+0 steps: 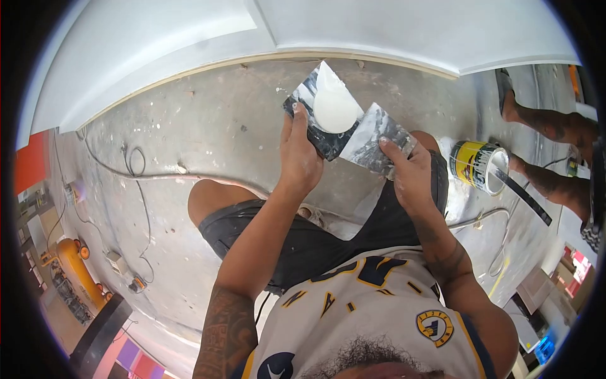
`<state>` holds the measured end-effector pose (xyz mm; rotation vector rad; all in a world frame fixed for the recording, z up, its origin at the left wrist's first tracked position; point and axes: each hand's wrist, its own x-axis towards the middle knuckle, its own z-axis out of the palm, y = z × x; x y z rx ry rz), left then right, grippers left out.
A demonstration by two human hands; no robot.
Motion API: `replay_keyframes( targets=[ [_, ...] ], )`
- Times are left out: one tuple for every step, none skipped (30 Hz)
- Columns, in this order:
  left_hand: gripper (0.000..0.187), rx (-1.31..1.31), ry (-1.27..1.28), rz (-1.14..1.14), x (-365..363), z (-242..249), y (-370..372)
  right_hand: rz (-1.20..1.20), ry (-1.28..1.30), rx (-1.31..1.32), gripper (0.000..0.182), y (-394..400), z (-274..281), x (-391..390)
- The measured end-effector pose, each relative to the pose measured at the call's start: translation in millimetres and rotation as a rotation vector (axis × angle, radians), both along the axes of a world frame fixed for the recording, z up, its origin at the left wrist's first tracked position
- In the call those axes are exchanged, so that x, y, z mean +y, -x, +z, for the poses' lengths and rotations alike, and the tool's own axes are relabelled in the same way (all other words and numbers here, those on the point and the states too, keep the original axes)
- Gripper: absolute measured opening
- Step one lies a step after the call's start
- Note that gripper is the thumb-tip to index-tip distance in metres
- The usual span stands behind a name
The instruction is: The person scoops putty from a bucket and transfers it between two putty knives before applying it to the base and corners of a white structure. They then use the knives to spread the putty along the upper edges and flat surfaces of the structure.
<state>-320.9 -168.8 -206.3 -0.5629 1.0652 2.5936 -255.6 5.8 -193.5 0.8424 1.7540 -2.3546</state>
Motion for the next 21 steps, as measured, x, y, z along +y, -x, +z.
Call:
replay_keyframes(
  targets=[
    [0.041,-0.002,-0.001,-0.006,0,0,-1,-0.013,-0.026,-0.006,0.019,1,-1,-2],
    [0.041,-0.007,0.006,-0.038,1,0,-4,-0.019,-0.025,-0.007,0.019,1,0,-2],
    [0.040,-0.012,0.014,-0.068,2,0,-6,-0.005,-0.012,-0.007,0.018,2,1,-2],
    [0.040,-0.012,0.016,-0.069,2,-1,-7,0.011,0.003,-0.006,0.018,2,1,-2],
    [0.041,0.002,0.045,-0.088,3,-3,-8,0.010,0.006,-0.006,0.018,3,0,-2],
    [0.041,0.017,0.075,-0.105,3,-4,-9,0.010,-0.027,-0.005,0.019,5,-1,-1],
    [0.041,0.017,0.079,-0.106,2,-5,-10,0.010,-0.058,-0.006,0.019,5,-2,-1],
    [0.041,0.051,0.076,-0.113,2,-5,-9,0.010,-0.054,-0.006,0.019,6,-3,-2],
    [0.041,0.086,0.072,-0.118,2,-5,-9,0.007,-0.062,-0.002,0.019,6,-3,-2],
    [0.041,0.087,0.076,-0.115,2,-4,-9,0.006,-0.071,0.003,0.019,6,-3,-2],
    [0.041,0.086,0.056,-0.113,2,-3,-8,0.009,-0.067,0.005,0.019,6,-3,-3],
    [0.041,0.086,0.037,-0.110,2,-2,-8,-0.003,-0.029,0.007,0.018,6,-3,-4],
    [0.041,0.089,0.041,-0.107,2,-1,-8,-0.016,0.009,0.009,0.018,6,-2,-4],
    [0.040,0.075,0.042,-0.112,1,-1,-8,-0.013,0.011,0.014,0.018,5,-3,-3],
    [0.040,0.061,0.043,-0.116,0,-1,-7,-0.024,0.015,0.014,0.019,4,-4,-4],
    [0.040,0.064,0.045,-0.115,1,-1,-8,-0.036,0.019,0.013,0.019,2,-6,-5],
    [0.039,0.093,0.034,-0.064,3,-1,-9,-0.035,0.021,0.016,0.019,1,-8,-6],
    [0.039,0.123,0.022,-0.015,4,-1,-11,-0.087,0.040,0.039,0.019,-2,-10,-6],
    [0.039,0.125,0.023,-0.015,3,-1,-11,-0.139,0.059,0.061,0.020,-4,-11,-7],
    [0.039,0.129,0.016,-0.007,3,-1,-11,-0.138,0.058,0.063,0.020,-4,-10,-8],
    [0.039,0.133,0.007,0.004,4,0,-11,-0.152,0.064,0.049,0.018,-4,-8,-8]
  ],
)
